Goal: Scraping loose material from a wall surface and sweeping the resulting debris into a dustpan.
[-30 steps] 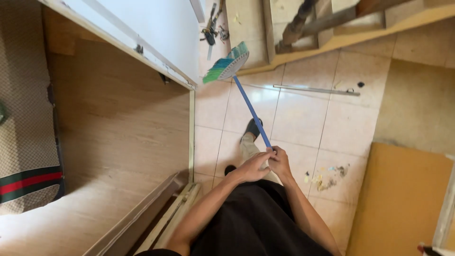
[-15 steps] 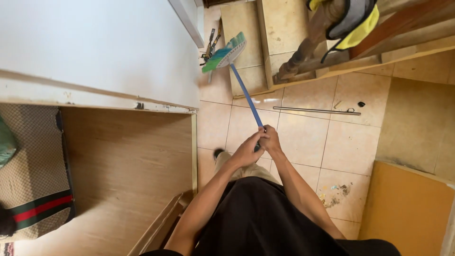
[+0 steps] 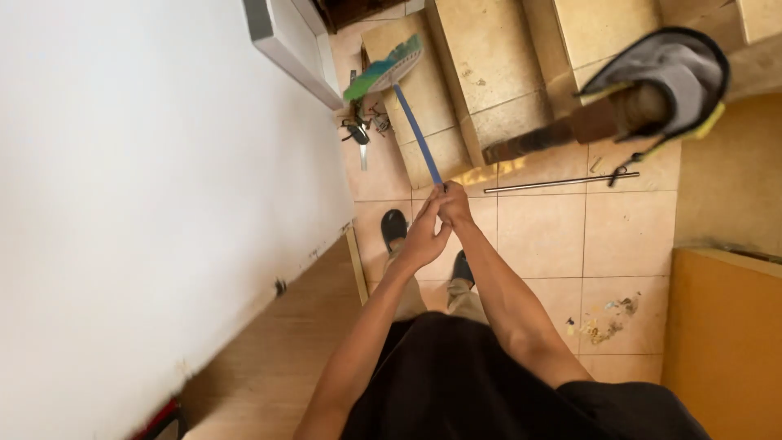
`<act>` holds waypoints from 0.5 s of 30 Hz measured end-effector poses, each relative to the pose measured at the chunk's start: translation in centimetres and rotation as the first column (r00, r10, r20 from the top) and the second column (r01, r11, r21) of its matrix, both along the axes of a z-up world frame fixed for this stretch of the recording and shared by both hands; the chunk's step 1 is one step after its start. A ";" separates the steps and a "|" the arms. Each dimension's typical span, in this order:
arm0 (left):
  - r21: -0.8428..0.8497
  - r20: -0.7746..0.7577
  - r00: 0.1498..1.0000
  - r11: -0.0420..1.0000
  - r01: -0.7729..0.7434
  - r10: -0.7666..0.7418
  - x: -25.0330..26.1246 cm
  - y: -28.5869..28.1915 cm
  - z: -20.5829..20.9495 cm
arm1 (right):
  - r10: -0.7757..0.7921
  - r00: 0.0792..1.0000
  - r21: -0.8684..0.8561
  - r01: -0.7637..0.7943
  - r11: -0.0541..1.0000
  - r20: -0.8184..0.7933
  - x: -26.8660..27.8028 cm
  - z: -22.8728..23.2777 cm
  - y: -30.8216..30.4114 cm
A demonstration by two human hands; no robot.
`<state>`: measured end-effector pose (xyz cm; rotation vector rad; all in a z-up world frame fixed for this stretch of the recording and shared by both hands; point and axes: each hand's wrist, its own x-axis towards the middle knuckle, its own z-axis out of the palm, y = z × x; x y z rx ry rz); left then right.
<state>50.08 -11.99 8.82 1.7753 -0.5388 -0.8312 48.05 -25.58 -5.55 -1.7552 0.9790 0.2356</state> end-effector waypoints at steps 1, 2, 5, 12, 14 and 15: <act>0.000 -0.006 1.000 1.000 0.010 -0.010 1.7 -0.5 -1.2 | -0.010 1.000 0.000 0.010 1.000 -0.006 2.5 -2.0 -0.8; 0.015 0.079 0.997 1.000 0.002 -0.003 3.0 -0.3 -2.4 | -0.032 0.999 -0.033 0.032 0.999 0.015 4.4 -4.2 -0.8; 0.029 0.138 0.990 1.000 0.008 -0.012 6.4 -0.3 -3.3 | -0.068 0.998 -0.109 0.068 0.992 0.005 9.4 -8.5 -1.3; 0.042 0.095 0.993 0.996 0.072 -0.076 9.2 0.1 -4.5 | -0.097 0.982 -0.146 0.074 0.987 -0.160 9.1 -9.1 -1.2; 0.032 0.114 0.986 0.992 0.122 -0.125 7.6 0.8 -5.0 | -0.132 0.967 -0.107 0.110 0.988 -0.218 6.6 -7.1 -0.5; 0.033 0.128 0.977 0.985 0.167 -0.170 6.6 1.3 -5.2 | -0.156 0.947 -0.059 0.145 0.988 -0.282 5.2 -6.0 0.0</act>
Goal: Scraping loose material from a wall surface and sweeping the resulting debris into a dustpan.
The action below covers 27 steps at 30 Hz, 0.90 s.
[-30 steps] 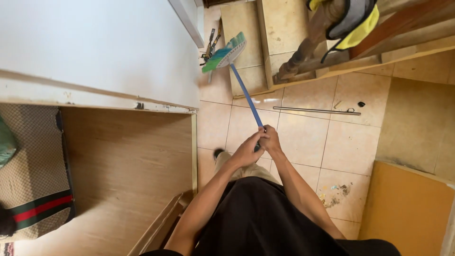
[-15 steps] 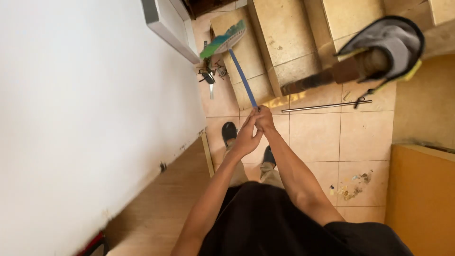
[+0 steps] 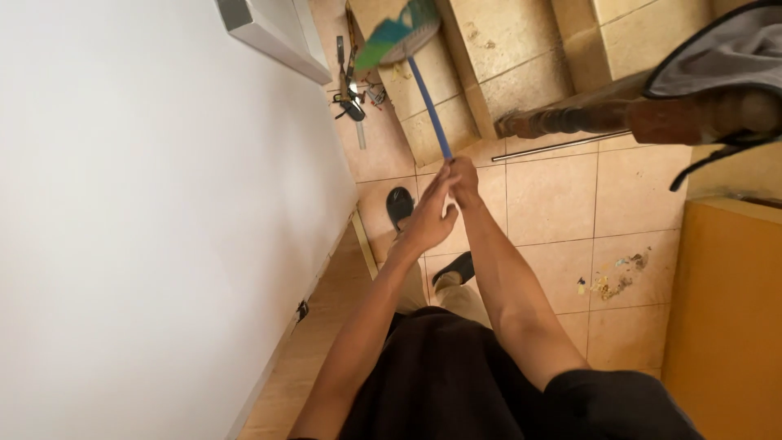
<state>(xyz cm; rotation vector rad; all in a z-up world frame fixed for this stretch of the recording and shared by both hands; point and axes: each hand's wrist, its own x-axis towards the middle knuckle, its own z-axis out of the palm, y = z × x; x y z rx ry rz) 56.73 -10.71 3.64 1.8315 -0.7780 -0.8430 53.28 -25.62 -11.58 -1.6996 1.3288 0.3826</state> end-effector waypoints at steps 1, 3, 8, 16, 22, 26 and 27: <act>-0.007 0.004 1.000 1.000 0.004 -0.004 -1.1 0.3 0.5 | -0.004 1.000 -0.007 0.004 1.000 0.004 -1.9 0.3 0.6; -0.024 -0.086 0.996 0.999 0.027 -0.029 -3.3 1.0 1.5 | 0.046 0.999 -0.016 -0.046 0.999 -0.003 -5.6 0.7 1.6; 0.038 -0.178 0.979 0.994 0.103 -0.095 -9.3 2.1 4.4 | 0.107 0.990 -0.052 -0.113 0.992 -0.093 -13.1 3.9 3.3; 0.063 -0.153 0.936 0.942 0.329 -0.317 -22.8 3.1 3.0 | 0.098 0.984 -0.014 -0.101 0.995 -0.147 -31.1 5.1 6.3; 0.089 -0.238 0.791 0.798 0.596 -0.564 -32.4 3.1 2.4 | 0.006 0.977 -0.029 -0.012 1.000 -0.213 -44.1 7.4 9.6; -0.014 -0.317 0.640 0.679 0.734 -0.699 -35.9 3.5 4.5 | -0.054 0.948 -0.024 0.048 0.999 -0.315 -48.9 12.2 11.5; -0.027 -0.346 0.596 0.642 0.766 -0.725 -36.6 3.5 4.9 | -0.075 0.937 -0.028 0.069 0.997 -0.341 -49.8 13.2 11.8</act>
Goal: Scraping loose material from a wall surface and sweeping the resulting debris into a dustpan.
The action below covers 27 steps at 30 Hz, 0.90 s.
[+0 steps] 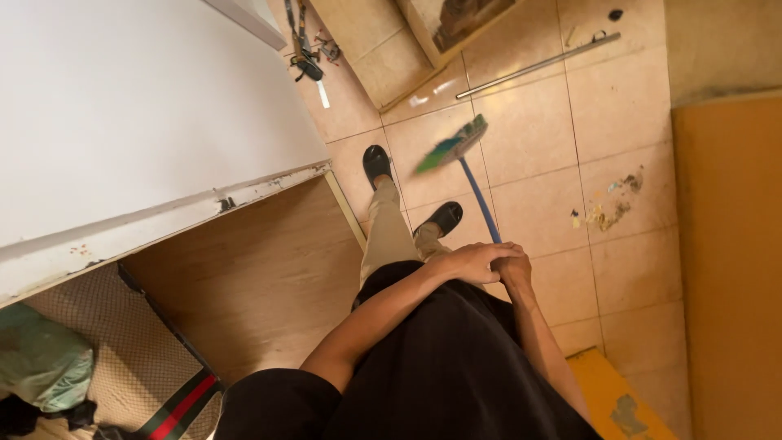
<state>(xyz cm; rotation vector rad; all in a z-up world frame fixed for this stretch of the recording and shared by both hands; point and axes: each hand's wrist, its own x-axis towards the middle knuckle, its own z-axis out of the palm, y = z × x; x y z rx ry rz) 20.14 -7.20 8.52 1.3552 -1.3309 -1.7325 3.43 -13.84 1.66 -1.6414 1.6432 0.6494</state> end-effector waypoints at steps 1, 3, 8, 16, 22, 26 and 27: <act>0.001 -0.004 1.000 1.000 0.016 -0.016 -0.8 0.3 -0.5 | -0.021 0.999 -0.002 0.021 1.000 -0.028 -0.9 0.4 0.2; -0.023 -0.012 0.998 0.998 0.063 -0.063 -2.1 0.6 -1.4 | -0.063 0.995 -0.011 0.063 0.998 -0.083 -1.7 1.2 1.1; 0.016 -0.022 0.986 0.986 0.168 -0.168 -1.5 1.9 -1.2 | -0.116 0.991 -0.021 0.115 0.993 -0.060 -2.1 -0.8 4.1; 0.021 0.137 0.966 0.976 0.217 -0.218 2.4 4.2 -5.1 | -0.095 0.996 0.035 0.095 0.995 -0.003 4.5 -2.3 6.1; 0.233 0.191 0.965 0.963 0.136 -0.182 3.6 3.6 -6.4 | 0.079 0.994 -0.060 -0.075 0.995 0.071 6.9 -5.6 4.1; 0.191 0.197 0.976 0.980 0.058 -0.096 1.8 1.5 -6.6 | 0.149 0.989 -0.110 -0.145 0.983 0.026 5.0 -9.4 2.3; 0.208 0.198 0.976 0.977 0.052 -0.095 1.2 0.5 -6.1 | 0.143 0.990 -0.123 -0.141 0.982 0.004 3.8 -10.8 1.8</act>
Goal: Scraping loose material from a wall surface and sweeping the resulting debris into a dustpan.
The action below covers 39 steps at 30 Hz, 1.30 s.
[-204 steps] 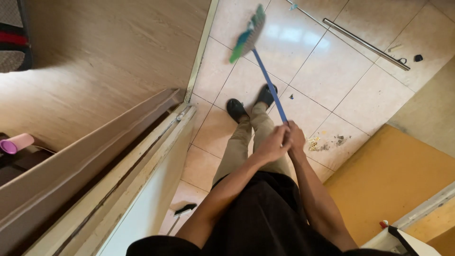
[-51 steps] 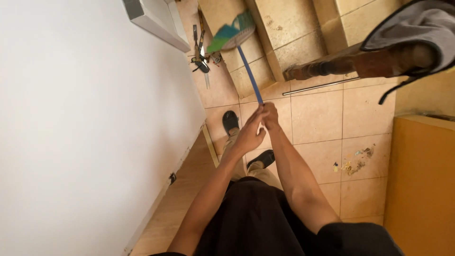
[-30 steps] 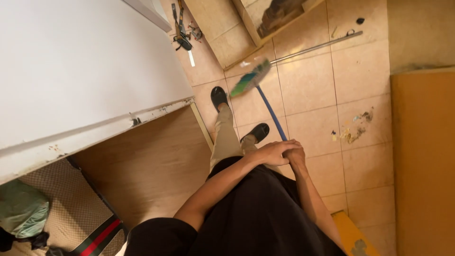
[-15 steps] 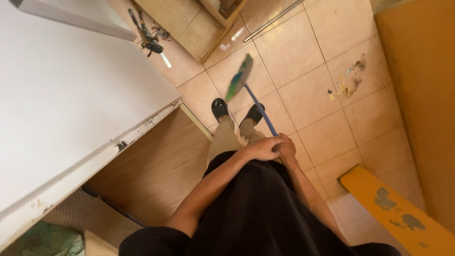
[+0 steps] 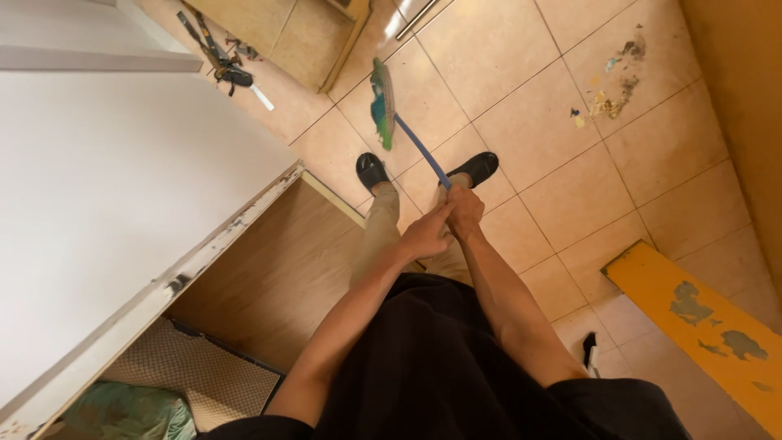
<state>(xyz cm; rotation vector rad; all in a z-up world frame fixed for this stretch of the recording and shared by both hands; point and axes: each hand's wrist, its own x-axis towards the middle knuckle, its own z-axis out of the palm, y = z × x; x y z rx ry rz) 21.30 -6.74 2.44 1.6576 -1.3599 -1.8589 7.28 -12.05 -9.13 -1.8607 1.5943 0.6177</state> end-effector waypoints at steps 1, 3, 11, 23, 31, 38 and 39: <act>-0.001 0.001 1.000 1.000 0.006 -0.006 -1.6 -0.6 -0.9 | -0.006 1.000 -0.001 0.006 1.000 0.001 -1.2 0.1 -1.4; 0.026 -0.001 1.000 0.999 0.026 -0.026 -5.3 -1.2 -2.2 | -0.035 0.995 0.071 0.041 0.997 -0.092 -4.1 0.7 -3.5; -0.136 -0.156 0.968 0.975 0.177 -0.197 -21.2 -9.9 1.2 | -0.259 0.928 0.063 0.285 0.956 -0.269 -22.1 2.8 -11.6; -0.286 -0.279 0.827 0.865 0.413 -0.488 -30.8 -15.9 4.5 | -0.562 0.781 -0.112 0.554 0.825 -0.273 -35.0 9.3 -16.6; -0.296 -0.183 0.912 0.905 0.305 -0.367 -28.4 -20.7 1.9 | -0.571 0.818 -0.124 0.561 0.819 -0.067 -29.1 9.9 -22.1; -0.234 -0.103 0.971 0.954 0.186 -0.215 -20.1 -33.3 2.3 | -0.557 0.829 -0.073 0.560 0.825 0.052 -19.7 9.6 -34.7; -0.234 -0.123 0.973 0.958 0.162 -0.195 -18.9 -34.7 2.8 | -0.524 0.851 -0.099 0.525 0.845 0.044 -18.6 9.7 -36.1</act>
